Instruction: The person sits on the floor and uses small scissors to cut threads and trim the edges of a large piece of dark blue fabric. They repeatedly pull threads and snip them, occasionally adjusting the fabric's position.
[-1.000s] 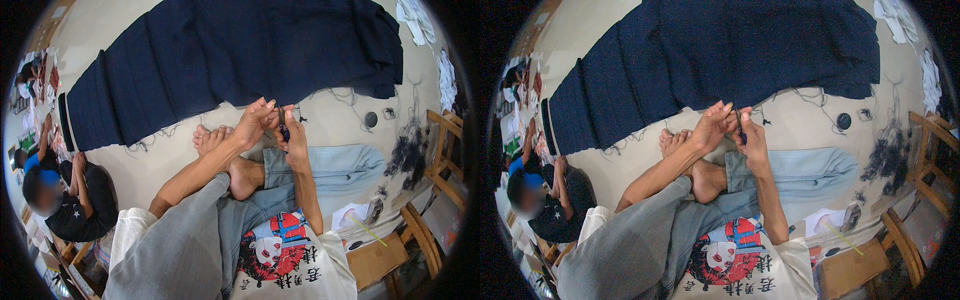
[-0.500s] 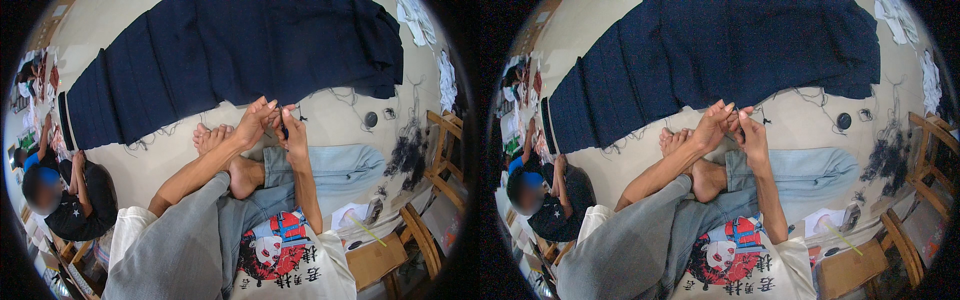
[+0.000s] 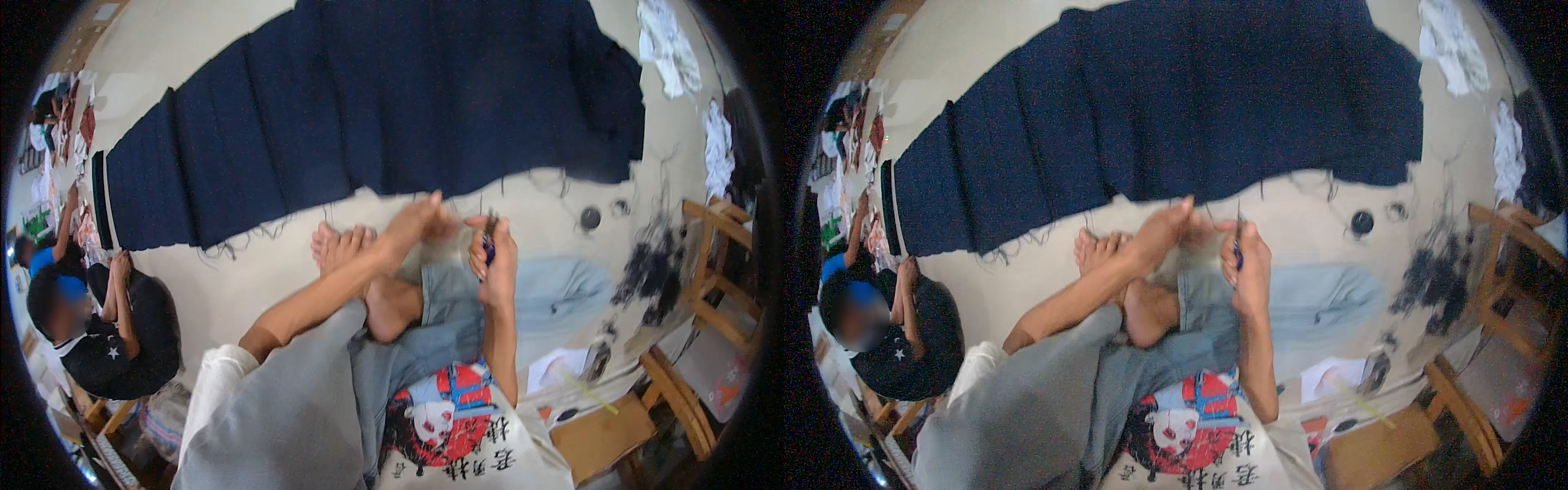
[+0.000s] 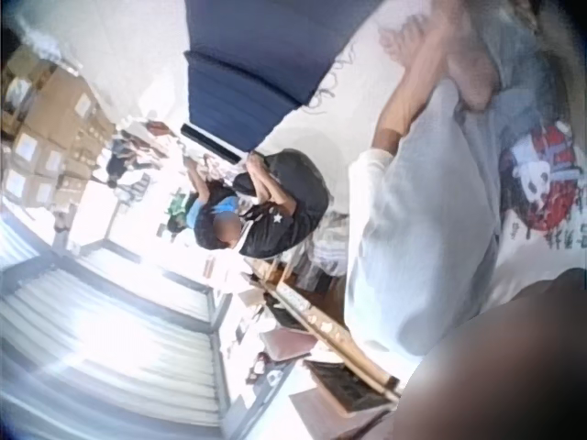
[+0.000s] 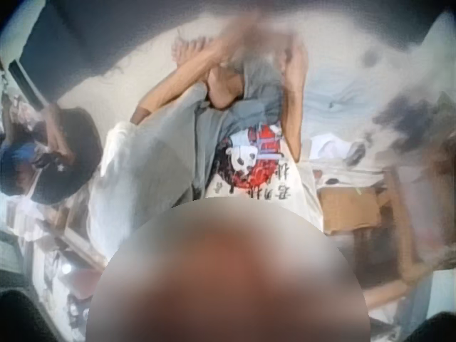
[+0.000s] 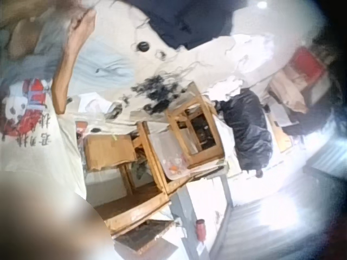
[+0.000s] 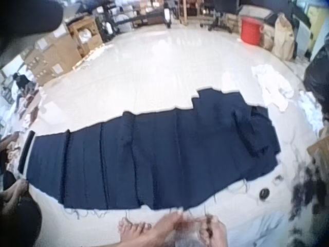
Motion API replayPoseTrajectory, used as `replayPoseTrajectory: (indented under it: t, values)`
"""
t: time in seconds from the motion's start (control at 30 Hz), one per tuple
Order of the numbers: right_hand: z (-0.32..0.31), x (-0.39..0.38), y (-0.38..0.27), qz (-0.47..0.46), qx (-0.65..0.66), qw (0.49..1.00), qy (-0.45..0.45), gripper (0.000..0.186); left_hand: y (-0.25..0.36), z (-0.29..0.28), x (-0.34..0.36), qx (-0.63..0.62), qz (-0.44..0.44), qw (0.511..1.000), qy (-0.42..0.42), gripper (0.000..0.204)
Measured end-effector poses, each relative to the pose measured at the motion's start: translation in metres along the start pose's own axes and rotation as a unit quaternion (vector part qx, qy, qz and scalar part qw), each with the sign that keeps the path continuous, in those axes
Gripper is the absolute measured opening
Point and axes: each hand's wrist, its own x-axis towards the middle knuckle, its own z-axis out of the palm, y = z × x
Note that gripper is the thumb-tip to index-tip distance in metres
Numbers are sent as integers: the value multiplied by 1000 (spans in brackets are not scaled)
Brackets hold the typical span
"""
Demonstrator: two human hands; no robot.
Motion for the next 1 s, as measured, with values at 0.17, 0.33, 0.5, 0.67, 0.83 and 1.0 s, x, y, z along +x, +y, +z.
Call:
replayPoseTrajectory:
  t: [0.17,0.33,0.5,0.67,0.83,1.0]
  values:
    - [19,51,-67,-50,51,997,8,58,75,-5,-25,424,312,850,-9,19]
    - [64,174,-128,-59,29,992,-112,54,227,-42,87,490,518,674,194,21]
    - [114,303,-161,-58,48,990,-123,54,313,-61,204,546,509,624,234,40]
    - [133,356,-155,2,35,991,-128,52,321,-72,230,632,409,600,271,47]
    - [128,366,-149,29,28,987,-157,47,335,-89,231,550,380,707,230,32]
    - [129,369,-153,31,27,987,-157,47,334,-95,233,525,372,737,208,32]
